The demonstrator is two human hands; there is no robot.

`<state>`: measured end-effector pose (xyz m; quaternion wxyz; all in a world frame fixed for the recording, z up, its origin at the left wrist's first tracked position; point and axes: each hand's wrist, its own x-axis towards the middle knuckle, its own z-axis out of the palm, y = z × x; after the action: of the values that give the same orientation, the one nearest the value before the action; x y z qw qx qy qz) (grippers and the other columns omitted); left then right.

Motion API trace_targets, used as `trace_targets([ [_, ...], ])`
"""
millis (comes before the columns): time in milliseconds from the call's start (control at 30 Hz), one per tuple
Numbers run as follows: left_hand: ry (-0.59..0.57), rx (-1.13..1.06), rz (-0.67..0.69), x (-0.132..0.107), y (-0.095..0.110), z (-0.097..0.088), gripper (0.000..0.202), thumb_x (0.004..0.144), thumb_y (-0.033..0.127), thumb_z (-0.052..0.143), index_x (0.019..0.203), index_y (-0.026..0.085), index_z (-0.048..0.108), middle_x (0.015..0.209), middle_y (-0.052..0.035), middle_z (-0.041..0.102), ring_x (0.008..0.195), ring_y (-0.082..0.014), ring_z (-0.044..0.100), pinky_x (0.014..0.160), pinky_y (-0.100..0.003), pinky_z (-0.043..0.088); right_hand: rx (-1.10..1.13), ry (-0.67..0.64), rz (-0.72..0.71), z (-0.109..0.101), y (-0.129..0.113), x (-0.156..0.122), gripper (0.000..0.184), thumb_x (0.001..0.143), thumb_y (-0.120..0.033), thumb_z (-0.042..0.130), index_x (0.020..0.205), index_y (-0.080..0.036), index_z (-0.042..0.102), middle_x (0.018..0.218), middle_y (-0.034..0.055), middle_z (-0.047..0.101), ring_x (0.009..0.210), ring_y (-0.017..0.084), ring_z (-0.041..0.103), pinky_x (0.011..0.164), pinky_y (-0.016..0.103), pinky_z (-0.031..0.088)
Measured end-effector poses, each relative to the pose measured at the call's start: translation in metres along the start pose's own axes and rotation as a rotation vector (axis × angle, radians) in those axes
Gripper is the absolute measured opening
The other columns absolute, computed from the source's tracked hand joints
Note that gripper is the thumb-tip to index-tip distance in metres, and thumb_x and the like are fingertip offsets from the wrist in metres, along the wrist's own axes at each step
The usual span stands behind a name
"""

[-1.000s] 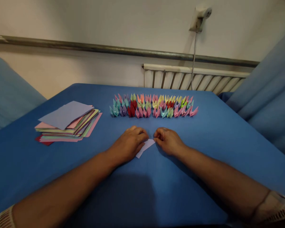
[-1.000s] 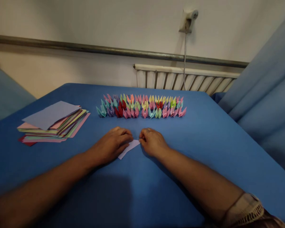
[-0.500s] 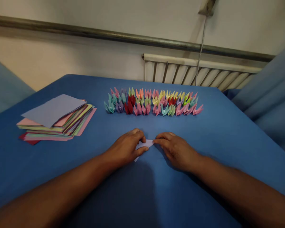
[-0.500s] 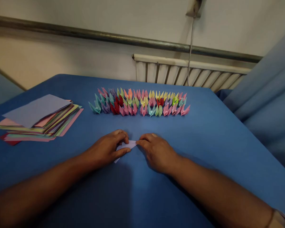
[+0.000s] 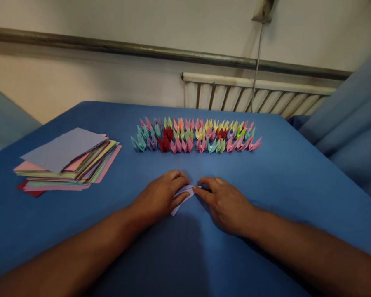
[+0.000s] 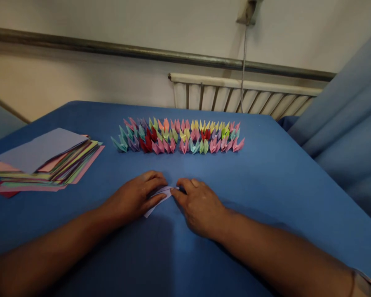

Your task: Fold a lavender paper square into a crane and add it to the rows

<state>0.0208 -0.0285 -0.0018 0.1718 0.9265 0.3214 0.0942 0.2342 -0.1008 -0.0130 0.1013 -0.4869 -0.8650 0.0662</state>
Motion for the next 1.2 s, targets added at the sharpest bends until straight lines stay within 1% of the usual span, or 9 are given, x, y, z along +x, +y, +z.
trace_targets([
  [233, -0.062, 0.184, 0.030, 0.005, 0.007, -0.001, 0.026, 0.098, 0.029, 0.038, 0.102, 0.017, 0.060, 0.099, -0.0065, 0.059, 0.089, -0.0199, 0.057, 0.077, -0.032, 0.046, -0.035, 0.032, 0.010, 0.002, -0.003, 0.000, 0.041, 0.093, -0.015, 0.043, 0.132, -0.020, 0.055, 0.127, 0.0113, 0.056, 0.104, 0.025, 0.052, 0.088, 0.039, 0.046],
  [367, -0.079, 0.242, 0.044, 0.007, 0.007, 0.000, 0.025, 0.098, 0.029, 0.039, 0.098, 0.016, 0.061, 0.097, -0.0069, 0.061, 0.088, -0.0207, 0.056, 0.075, -0.033, 0.046, -0.043, 0.029, 0.036, 0.002, -0.005, 0.000, 0.037, 0.096, -0.018, 0.040, 0.128, -0.017, 0.058, 0.120, 0.0117, 0.059, 0.101, 0.024, 0.053, 0.088, 0.039, 0.047],
  [533, -0.102, 0.278, 0.051, 0.008, 0.006, 0.000, 0.024, 0.098, 0.027, 0.040, 0.096, 0.017, 0.062, 0.095, -0.0063, 0.060, 0.086, -0.0204, 0.055, 0.074, -0.032, 0.045, -0.048, 0.010, 0.044, 0.000, -0.006, -0.001, 0.035, 0.094, -0.015, 0.040, 0.120, -0.012, 0.062, 0.115, 0.0127, 0.061, 0.097, 0.023, 0.055, 0.088, 0.038, 0.048],
  [733, -0.091, 0.257, 0.073, 0.007, 0.008, -0.003, 0.024, 0.096, 0.024, 0.040, 0.088, 0.018, 0.062, 0.094, -0.0053, 0.060, 0.084, -0.0193, 0.055, 0.072, -0.032, 0.044, 0.009, 0.013, 0.094, -0.005, -0.003, -0.002, 0.033, 0.088, -0.010, 0.044, 0.113, -0.009, 0.065, 0.115, 0.0136, 0.063, 0.101, 0.023, 0.056, 0.091, 0.036, 0.048],
  [800, -0.089, 0.232, 0.077, 0.007, 0.008, -0.004, 0.025, 0.096, 0.024, 0.040, 0.087, 0.018, 0.063, 0.094, -0.0054, 0.061, 0.083, -0.0191, 0.055, 0.071, -0.031, 0.044, 0.018, 0.045, 0.123, -0.005, -0.003, -0.001, 0.034, 0.088, -0.010, 0.044, 0.115, -0.009, 0.064, 0.117, 0.0138, 0.063, 0.103, 0.023, 0.057, 0.092, 0.036, 0.047],
  [867, -0.083, 0.223, 0.082, 0.007, 0.008, -0.003, 0.025, 0.096, 0.025, 0.040, 0.088, 0.018, 0.063, 0.094, -0.0056, 0.061, 0.082, -0.0194, 0.055, 0.070, -0.032, 0.044, 0.003, 0.074, 0.126, -0.005, -0.004, -0.001, 0.038, 0.090, -0.013, 0.043, 0.124, -0.010, 0.059, 0.123, 0.0145, 0.060, 0.107, 0.024, 0.055, 0.094, 0.037, 0.046],
  [967, -0.057, 0.233, 0.087, 0.007, 0.007, -0.001, 0.025, 0.097, 0.028, 0.040, 0.093, 0.019, 0.064, 0.092, -0.0056, 0.061, 0.080, -0.0193, 0.054, 0.069, -0.032, 0.043, -0.036, 0.053, 0.094, -0.005, -0.009, 0.000, 0.044, 0.095, -0.028, 0.043, 0.137, -0.017, 0.049, 0.137, 0.0144, 0.051, 0.115, 0.027, 0.051, 0.095, 0.044, 0.045],
  [1067, -0.037, 0.212, 0.083, 0.006, 0.006, 0.000, 0.026, 0.096, 0.029, 0.041, 0.092, 0.019, 0.064, 0.090, -0.0054, 0.061, 0.078, -0.0187, 0.054, 0.069, -0.032, 0.043, -0.081, -0.005, 0.093, -0.005, -0.014, -0.001, 0.045, 0.096, -0.038, 0.045, 0.137, -0.020, 0.050, 0.141, 0.0133, 0.048, 0.118, 0.030, 0.049, 0.094, 0.048, 0.043],
  [1200, -0.065, 0.184, 0.086, 0.005, 0.008, -0.003, 0.023, 0.095, 0.026, 0.043, 0.093, 0.018, 0.065, 0.095, -0.0063, 0.062, 0.084, -0.0203, 0.056, 0.073, -0.032, 0.044, -0.143, -0.038, 0.120, -0.007, -0.016, -0.003, 0.044, 0.096, -0.036, 0.044, 0.133, -0.014, 0.054, 0.138, 0.0136, 0.052, 0.115, 0.030, 0.050, 0.092, 0.046, 0.045],
])
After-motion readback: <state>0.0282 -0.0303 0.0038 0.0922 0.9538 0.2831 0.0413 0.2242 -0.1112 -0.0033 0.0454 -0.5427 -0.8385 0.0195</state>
